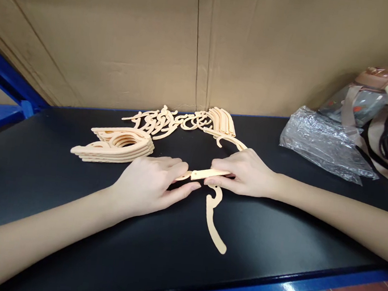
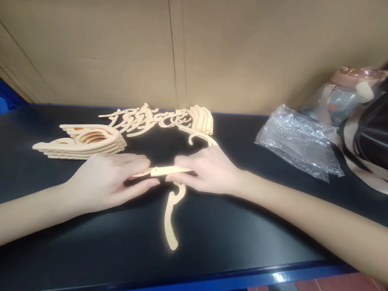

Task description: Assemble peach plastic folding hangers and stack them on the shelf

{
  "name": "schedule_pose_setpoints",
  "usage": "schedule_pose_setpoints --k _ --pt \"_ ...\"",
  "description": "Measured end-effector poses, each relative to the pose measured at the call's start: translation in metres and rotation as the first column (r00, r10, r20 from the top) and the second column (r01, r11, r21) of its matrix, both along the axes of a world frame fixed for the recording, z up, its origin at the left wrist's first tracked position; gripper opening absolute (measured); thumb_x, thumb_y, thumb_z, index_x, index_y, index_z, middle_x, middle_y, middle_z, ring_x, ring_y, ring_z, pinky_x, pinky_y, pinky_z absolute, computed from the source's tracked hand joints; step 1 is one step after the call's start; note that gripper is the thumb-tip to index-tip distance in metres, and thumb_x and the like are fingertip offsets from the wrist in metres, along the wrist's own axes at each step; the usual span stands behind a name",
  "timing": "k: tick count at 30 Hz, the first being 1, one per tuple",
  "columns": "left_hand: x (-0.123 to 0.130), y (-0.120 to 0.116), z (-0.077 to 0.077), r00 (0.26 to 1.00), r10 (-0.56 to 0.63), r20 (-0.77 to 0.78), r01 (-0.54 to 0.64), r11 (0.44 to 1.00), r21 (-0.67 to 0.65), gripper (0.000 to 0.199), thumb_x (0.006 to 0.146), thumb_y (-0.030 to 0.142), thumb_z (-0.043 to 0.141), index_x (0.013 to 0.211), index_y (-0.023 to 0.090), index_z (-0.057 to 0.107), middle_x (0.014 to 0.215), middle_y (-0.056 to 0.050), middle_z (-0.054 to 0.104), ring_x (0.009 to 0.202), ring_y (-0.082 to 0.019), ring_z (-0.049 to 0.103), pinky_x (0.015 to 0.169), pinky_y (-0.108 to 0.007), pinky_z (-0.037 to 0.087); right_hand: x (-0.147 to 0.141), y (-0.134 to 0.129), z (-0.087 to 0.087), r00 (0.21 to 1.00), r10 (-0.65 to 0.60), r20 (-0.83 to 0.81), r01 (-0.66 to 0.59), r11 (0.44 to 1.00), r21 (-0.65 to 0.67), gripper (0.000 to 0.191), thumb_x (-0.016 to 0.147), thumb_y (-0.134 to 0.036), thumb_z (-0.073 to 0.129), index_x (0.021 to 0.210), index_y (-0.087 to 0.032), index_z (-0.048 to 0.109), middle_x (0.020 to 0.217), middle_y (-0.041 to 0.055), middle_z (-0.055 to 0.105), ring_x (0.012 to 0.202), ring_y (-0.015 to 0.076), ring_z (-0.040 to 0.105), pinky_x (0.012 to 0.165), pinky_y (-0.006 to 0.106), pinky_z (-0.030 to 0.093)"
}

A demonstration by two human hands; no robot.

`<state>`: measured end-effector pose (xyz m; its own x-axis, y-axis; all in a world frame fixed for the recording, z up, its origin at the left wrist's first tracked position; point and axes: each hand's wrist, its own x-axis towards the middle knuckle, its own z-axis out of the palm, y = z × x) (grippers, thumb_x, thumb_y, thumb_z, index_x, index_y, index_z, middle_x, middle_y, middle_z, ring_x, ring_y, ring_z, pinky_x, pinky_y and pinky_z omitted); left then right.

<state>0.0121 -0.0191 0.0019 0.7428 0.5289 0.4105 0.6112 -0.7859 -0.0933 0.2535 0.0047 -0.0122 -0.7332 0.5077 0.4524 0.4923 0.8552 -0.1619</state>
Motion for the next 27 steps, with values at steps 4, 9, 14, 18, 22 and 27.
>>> schedule_pose_setpoints --k 4,9,14,18,22,27 --pt "-0.002 0.002 0.007 0.997 -0.07 -0.041 0.069 0.997 -0.025 0.032 0.097 0.024 0.03 0.07 0.018 0.046 0.062 0.0 0.05 0.055 -0.015 0.044 0.052 -0.028 0.028 -0.001 -0.001 0.0 1.0 -0.008 -0.012 0.008 1.0 -0.006 0.043 0.093 -0.049 0.047 0.065 -0.017 0.054 0.051 -0.0063 0.045 0.044 0.0055 0.036 0.048 0.021 0.022" --pt "-0.002 0.002 0.014 0.987 -0.083 -0.138 0.078 0.996 -0.04 0.031 0.097 0.023 0.03 0.075 0.017 0.05 0.068 -0.002 0.052 0.063 -0.017 0.043 0.057 -0.03 0.032 -0.001 -0.001 0.001 0.999 -0.006 -0.038 0.005 1.0 -0.022 0.044 0.093 -0.048 0.048 0.063 -0.017 0.054 0.049 -0.007 0.043 0.043 0.0051 0.035 0.047 0.021 0.023" --pt "-0.003 0.003 0.012 0.983 -0.104 -0.151 0.109 0.994 0.024 0.03 0.097 0.023 0.03 0.076 0.017 0.051 0.07 -0.003 0.051 0.065 -0.018 0.041 0.057 -0.031 0.032 -0.001 -0.001 0.001 0.999 -0.007 -0.037 0.006 1.0 -0.02 0.044 0.093 -0.048 0.048 0.062 -0.017 0.054 0.049 -0.0066 0.044 0.043 0.0051 0.036 0.047 0.021 0.023" --pt "-0.002 0.004 0.012 0.981 -0.123 -0.153 0.131 0.99 0.046 0.029 0.096 0.021 0.034 0.074 0.016 0.052 0.068 -0.002 0.05 0.063 -0.017 0.041 0.056 -0.03 0.032 0.0 0.0 0.0 1.0 -0.017 -0.014 0.016 1.0 -0.008 0.044 0.093 -0.048 0.047 0.063 -0.016 0.055 0.05 -0.006 0.046 0.043 0.0051 0.037 0.048 0.021 0.024" --pt "-0.002 0.005 0.011 0.983 -0.13 -0.129 0.136 0.99 0.042 0.026 0.094 0.02 0.037 0.073 0.016 0.052 0.066 -0.001 0.049 0.062 -0.016 0.042 0.055 -0.029 0.032 0.0 -0.001 0.0 1.0 -0.02 -0.004 0.02 1.0 -0.007 0.044 0.093 -0.048 0.047 0.065 -0.016 0.057 0.051 -0.0057 0.046 0.045 0.0055 0.04 0.049 0.021 0.025" --pt "-0.004 0.006 0.009 0.98 -0.173 -0.096 0.178 0.983 0.046 0.021 0.092 0.019 0.04 0.074 0.017 0.05 0.065 0.0 0.049 0.061 -0.015 0.042 0.053 -0.028 0.03 -0.001 -0.001 -0.001 1.0 -0.004 -0.021 0.004 1.0 0.01 0.043 0.092 -0.048 0.05 0.063 -0.017 0.056 0.051 -0.0062 0.046 0.046 0.006 0.04 0.05 0.022 0.025"
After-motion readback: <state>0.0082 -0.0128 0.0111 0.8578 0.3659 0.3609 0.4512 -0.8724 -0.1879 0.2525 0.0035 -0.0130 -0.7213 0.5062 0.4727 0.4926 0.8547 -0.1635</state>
